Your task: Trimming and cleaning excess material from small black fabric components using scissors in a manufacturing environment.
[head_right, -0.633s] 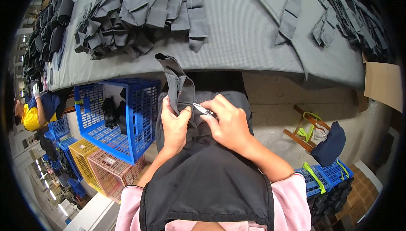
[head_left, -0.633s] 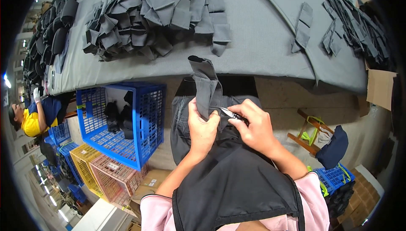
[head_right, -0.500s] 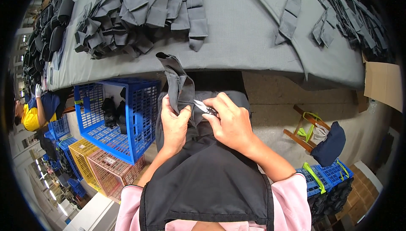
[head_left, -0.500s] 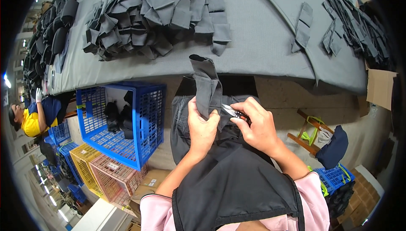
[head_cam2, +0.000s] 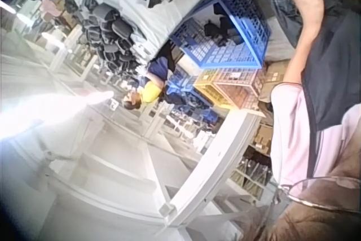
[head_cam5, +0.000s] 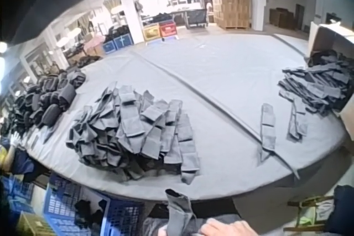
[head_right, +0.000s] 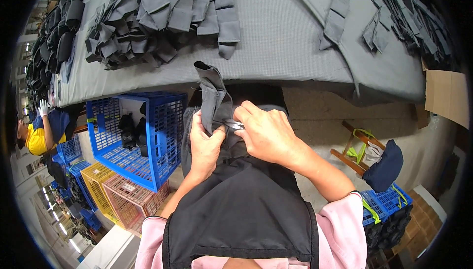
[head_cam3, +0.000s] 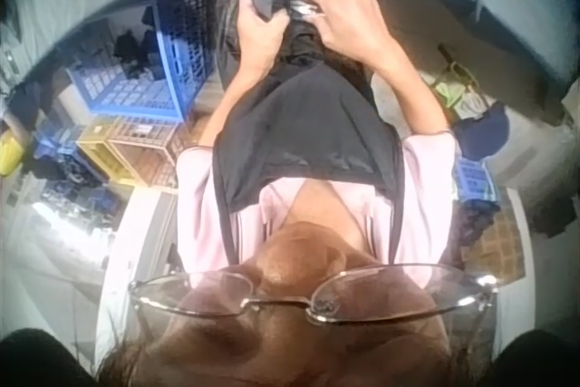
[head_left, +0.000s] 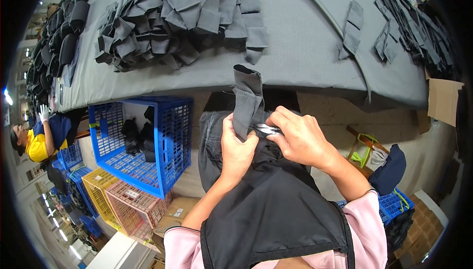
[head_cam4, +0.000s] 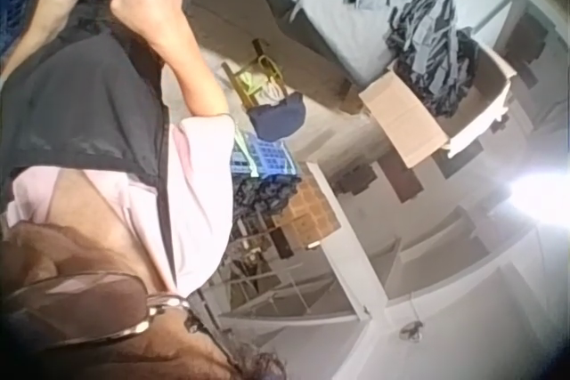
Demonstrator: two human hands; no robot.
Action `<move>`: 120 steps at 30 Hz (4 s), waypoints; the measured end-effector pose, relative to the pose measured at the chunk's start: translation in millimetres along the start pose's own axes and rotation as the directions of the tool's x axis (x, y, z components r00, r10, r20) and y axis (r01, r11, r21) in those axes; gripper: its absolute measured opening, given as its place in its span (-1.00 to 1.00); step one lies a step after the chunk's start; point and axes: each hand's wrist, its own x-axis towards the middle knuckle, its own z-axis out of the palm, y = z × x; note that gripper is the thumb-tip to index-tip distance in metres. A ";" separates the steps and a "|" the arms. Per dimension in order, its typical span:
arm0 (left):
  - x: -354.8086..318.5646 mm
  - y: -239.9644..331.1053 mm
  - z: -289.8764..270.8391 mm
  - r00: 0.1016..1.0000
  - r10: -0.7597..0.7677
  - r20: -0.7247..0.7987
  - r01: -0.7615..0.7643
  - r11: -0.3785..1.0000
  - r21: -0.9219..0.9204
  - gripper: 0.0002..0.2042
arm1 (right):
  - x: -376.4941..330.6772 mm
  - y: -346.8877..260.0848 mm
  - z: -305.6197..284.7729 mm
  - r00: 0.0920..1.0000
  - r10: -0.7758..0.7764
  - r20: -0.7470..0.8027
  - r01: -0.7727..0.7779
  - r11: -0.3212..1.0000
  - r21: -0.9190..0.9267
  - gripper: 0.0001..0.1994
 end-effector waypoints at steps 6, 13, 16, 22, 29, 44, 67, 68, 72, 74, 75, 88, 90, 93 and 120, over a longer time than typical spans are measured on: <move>0.4 -0.7 0.1 1.000 -0.012 0.020 0.012 1.000 -0.010 -0.57 | 2.9 1.3 -5.2 0.998 -0.017 0.052 0.016 1.000 0.019 -0.78; 2.8 4.9 -1.3 0.997 -0.072 0.029 0.075 0.992 -0.100 -0.55 | -3.4 13.7 -1.4 0.985 0.164 0.046 -0.168 0.888 0.427 -0.81; 2.7 5.0 -1.7 0.996 -0.082 0.024 0.084 0.992 -0.091 -0.56 | -3.2 5.4 -0.8 0.995 0.101 -0.025 -0.092 0.967 0.237 -0.84; 10.1 12.5 -14.0 0.987 -0.101 0.123 0.128 0.963 -0.237 -0.51 | -6.5 6.5 -0.1 0.936 0.353 0.007 -0.227 0.586 0.778 -0.84; 16.9 12.7 -25.8 0.973 -0.057 0.222 0.140 0.914 -0.380 -0.44 | 17.6 -11.8 32.0 0.962 0.230 -0.144 -0.011 0.565 0.825 -0.81; 24.4 20.0 -32.5 0.954 -0.016 0.299 0.210 0.748 -0.629 -0.53 | -18.9 -20.3 53.2 0.934 -0.005 -0.356 0.094 0.968 0.233 -0.74; 18.4 26.9 -32.4 0.950 -0.024 0.311 0.236 0.705 -0.669 -0.56 | -16.3 -20.1 45.6 0.931 -0.175 -0.321 0.226 0.965 0.131 -0.73; 18.7 27.3 -33.1 0.945 -0.027 0.326 0.253 0.694 -0.674 -0.57 | -17.4 -19.9 44.2 0.920 -0.139 -0.366 0.218 0.959 0.184 -0.72; 17.1 26.1 -36.6 0.943 -0.020 0.333 0.244 0.725 -0.645 -0.61 | -7.4 -19.9 31.5 0.921 0.003 -0.390 0.116 0.953 0.281 -0.76; 16.1 22.5 -37.5 0.956 -0.018 0.293 0.205 0.754 -0.624 -0.67 | -0.1 -15.2 30.6 0.928 -0.005 -0.372 0.110 0.959 0.262 -0.76; 15.3 19.8 -38.5 0.955 -0.017 0.296 0.206 0.754 -0.623 -0.67 | 1.6 -14.7 29.9 0.938 -0.003 -0.348 0.107 0.954 0.280 -0.77; 12.6 12.8 -39.8 0.946 -0.125 0.298 0.296 0.705 -0.644 -0.71 | 8.7 -6.1 40.1 0.844 -0.286 -0.454 0.300 0.953 -0.042 -0.74; 14.3 13.9 -38.8 0.948 -0.132 0.291 0.294 0.718 -0.631 -0.69 | 4.7 -5.6 40.4 0.811 -0.329 -0.483 0.333 0.939 -0.081 -0.74; 16.2 21.9 -34.4 0.950 -0.098 0.298 0.266 0.757 -0.598 -0.63 | 0.0 -9.9 37.4 0.837 -0.196 -0.510 0.258 0.965 0.051 -0.76; 14.1 26.9 -40.3 0.955 -0.125 0.269 0.258 0.797 -0.546 -0.63 | -9.7 -2.7 19.8 0.882 -0.194 -0.430 0.177 0.981 -0.079 -0.71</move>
